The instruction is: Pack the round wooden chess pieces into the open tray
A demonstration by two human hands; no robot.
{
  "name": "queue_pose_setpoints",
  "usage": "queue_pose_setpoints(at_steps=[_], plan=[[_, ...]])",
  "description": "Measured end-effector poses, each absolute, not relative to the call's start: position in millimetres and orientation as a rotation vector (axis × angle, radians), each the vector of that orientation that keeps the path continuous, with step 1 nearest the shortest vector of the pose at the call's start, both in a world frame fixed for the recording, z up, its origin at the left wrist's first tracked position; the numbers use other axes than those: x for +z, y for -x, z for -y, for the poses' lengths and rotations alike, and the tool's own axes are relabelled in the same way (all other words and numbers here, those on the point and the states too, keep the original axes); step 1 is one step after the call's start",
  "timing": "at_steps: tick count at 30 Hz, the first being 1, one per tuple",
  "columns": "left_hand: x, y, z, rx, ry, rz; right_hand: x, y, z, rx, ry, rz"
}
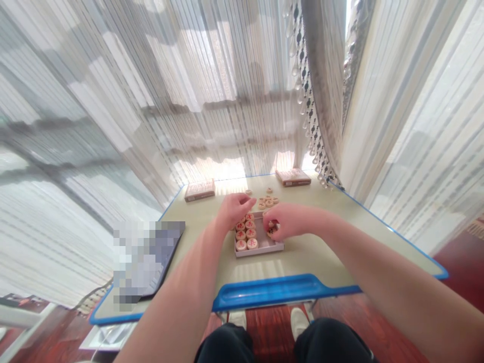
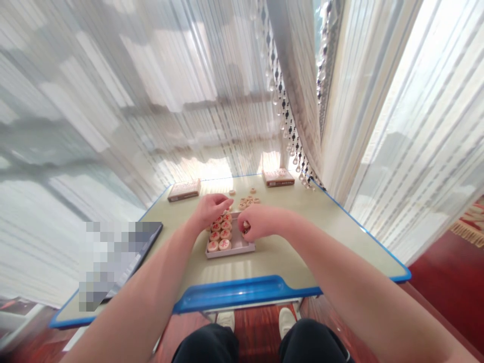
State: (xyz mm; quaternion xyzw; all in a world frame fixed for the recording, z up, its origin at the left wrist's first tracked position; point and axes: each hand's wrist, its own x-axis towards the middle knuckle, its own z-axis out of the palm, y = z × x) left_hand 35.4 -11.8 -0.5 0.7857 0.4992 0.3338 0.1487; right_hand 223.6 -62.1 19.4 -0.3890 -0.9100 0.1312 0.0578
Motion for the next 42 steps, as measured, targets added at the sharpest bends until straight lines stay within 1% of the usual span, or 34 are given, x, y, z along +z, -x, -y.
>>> queue_pose_setpoints(at_steps=[4,10,21,42], plan=[[-1,-35,11,0.951,-2.276,-1.445,24,-225,63,0.431,1.186,2.718],[0,-36,11,0.940,-2.320,-1.461,26,-227,60,0.354,1.235,2.644],[3,-37,13,0.923,-2.314,-1.478,25,-227,55,0.337,1.312,2.649],[3,-39,15,0.942,-2.333,-1.436,23,-231,53,0.410,1.313,2.635]])
